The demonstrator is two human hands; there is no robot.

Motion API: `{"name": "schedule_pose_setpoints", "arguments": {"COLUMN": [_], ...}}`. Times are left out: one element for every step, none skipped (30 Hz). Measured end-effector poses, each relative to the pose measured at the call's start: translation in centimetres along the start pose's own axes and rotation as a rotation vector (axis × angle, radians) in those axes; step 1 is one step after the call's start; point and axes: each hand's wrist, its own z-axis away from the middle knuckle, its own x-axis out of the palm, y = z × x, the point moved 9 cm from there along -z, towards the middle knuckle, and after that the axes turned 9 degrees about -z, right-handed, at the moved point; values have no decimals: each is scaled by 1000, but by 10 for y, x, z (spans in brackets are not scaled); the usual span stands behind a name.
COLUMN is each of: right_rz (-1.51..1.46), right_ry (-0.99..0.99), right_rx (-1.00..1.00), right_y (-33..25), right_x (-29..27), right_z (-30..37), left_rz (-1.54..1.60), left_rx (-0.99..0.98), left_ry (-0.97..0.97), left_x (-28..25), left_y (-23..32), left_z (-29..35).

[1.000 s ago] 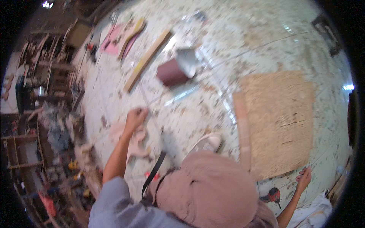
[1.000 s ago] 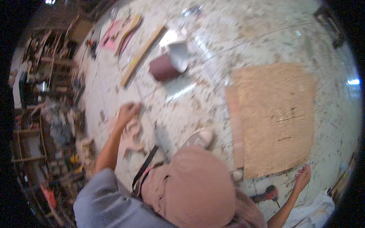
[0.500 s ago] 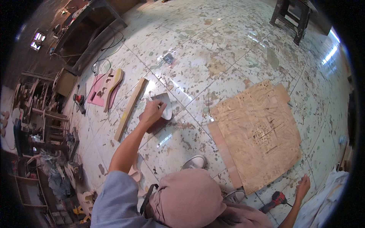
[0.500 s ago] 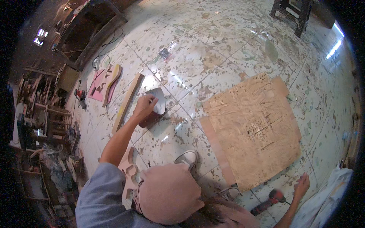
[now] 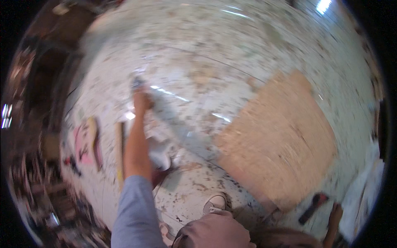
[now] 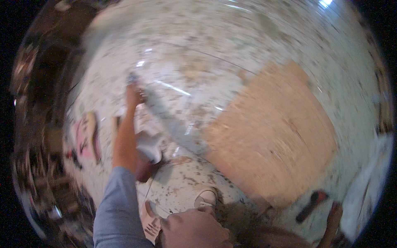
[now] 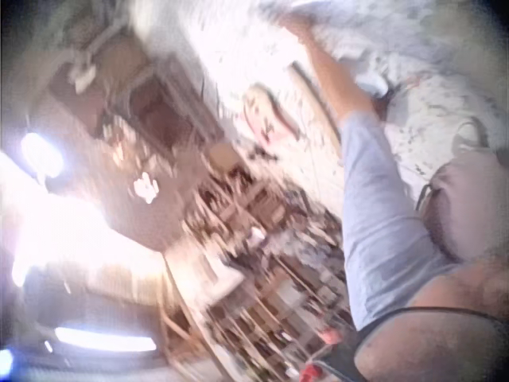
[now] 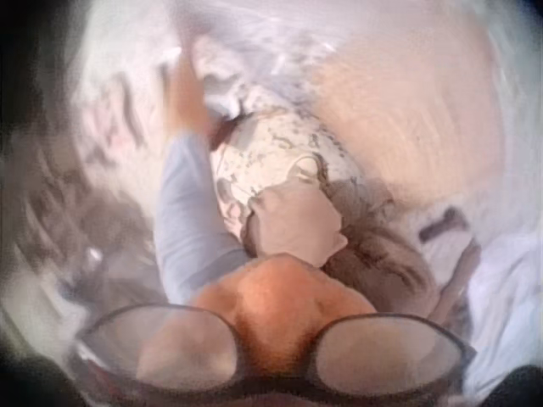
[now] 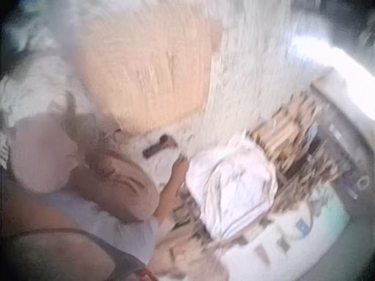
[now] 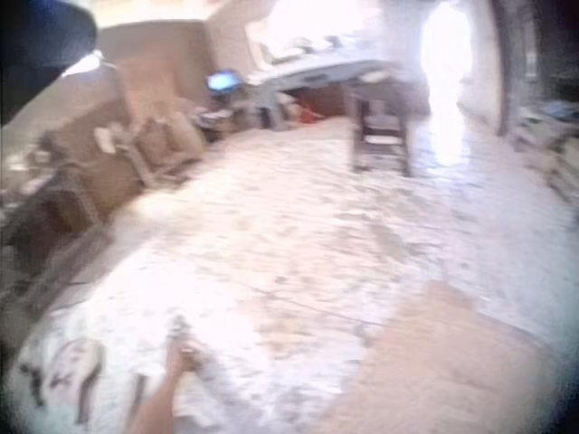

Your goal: The person picks up a wooden board with intricate cutouts, places it over another board on the floor, and uses a power drill to drive several screws into it.

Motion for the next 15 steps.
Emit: {"name": "schedule_pose_setpoints", "arguments": {"right_rz": [157,213,255,258,283,266,282,231,177,131,139,145,145,85,26], "right_ry": [29,-3,46,58,129,121,117,109,96,88,106,128,147,148,154], "right_rx": [22,75,18,40,-40,5,71,75,60,54,2,-54,-118,-131,-145], "right_y": [-19,-37,-34,-30,-44,-45,-37,-38,-52,-55,-64,-74,-91,-104,-129], "right_x": [-10,-13,-11,-6,-23,-19,-27,-21,-15,-9,-5,-3,0,4,2], "right_z": [11,13,8,4,25,26,40,45,43,48,51,55,55,51,47], "left_rz": [-217,-411,-383,36,6,-25,-32,0,-20,31,82,222,353,484,567], "left_rx": [171,348,359,-117,-279,-324,-227,-179,-112,-98,-89,-134,-183,-233,-258], "left_ry": [-8,-1,59,92,68,10,37,84,123,120,115,17,-78,-174,-207], "left_x": [10,21,14,10,26,21,20,7,-5,-8,-10,-6,-3,0,-7], "left_y": [4,6,-23,-69,-25,-39,0,0,-10,-2,5,6,3,0,7], "left_z": [-12,-13,-28,-50,-39,-47,-36,-36,-42,-39,-33,-25,-14,1,20]}}
